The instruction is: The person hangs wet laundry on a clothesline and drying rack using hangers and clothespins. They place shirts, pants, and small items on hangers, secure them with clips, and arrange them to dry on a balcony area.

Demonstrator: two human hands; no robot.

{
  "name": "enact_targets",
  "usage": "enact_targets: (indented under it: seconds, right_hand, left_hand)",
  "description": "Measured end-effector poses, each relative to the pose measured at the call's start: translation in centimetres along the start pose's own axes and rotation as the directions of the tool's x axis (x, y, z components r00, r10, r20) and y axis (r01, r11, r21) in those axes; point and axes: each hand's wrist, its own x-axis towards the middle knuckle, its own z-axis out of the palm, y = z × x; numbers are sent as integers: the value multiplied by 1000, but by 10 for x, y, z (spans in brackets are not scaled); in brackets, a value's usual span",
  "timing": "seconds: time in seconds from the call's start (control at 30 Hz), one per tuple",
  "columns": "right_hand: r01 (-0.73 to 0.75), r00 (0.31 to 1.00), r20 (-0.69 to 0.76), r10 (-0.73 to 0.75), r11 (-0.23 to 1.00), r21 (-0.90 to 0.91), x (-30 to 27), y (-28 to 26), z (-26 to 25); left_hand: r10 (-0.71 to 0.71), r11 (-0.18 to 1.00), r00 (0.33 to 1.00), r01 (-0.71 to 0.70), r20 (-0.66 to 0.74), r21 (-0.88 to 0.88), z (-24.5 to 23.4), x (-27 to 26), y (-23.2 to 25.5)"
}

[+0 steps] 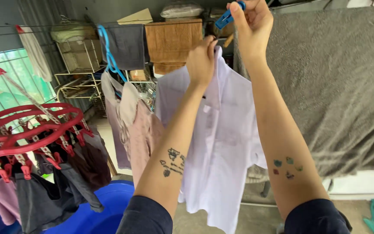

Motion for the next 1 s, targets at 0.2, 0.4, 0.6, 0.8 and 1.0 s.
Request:
enact_targets:
  seconds: [0.2, 0.4, 0.6, 0.8, 1.0]
  right_hand:
    - [-22, 969, 229, 97, 950, -312, 33, 59, -2]
    - [12, 941, 330, 74, 968, -250, 41, 57, 3]
    - [-161, 869, 355, 346, 874, -458, 48, 88, -4]
    - [-363, 801, 283, 528, 804, -470, 53, 96, -13]
    - [-254, 820, 304, 485, 784, -566, 58, 101, -9]
  left_hand:
    - [-101, 992, 993, 105, -60, 70, 0, -7, -10]
    - [-90, 994, 996, 89, 21, 67, -16, -3, -3]
    - [-71, 981, 996, 61, 46, 186, -8, -4, -15]
    - [64, 973, 997, -54, -36, 226, -3, -8, -16]
    - [188, 938, 982, -179, -3, 297, -12, -5, -10]
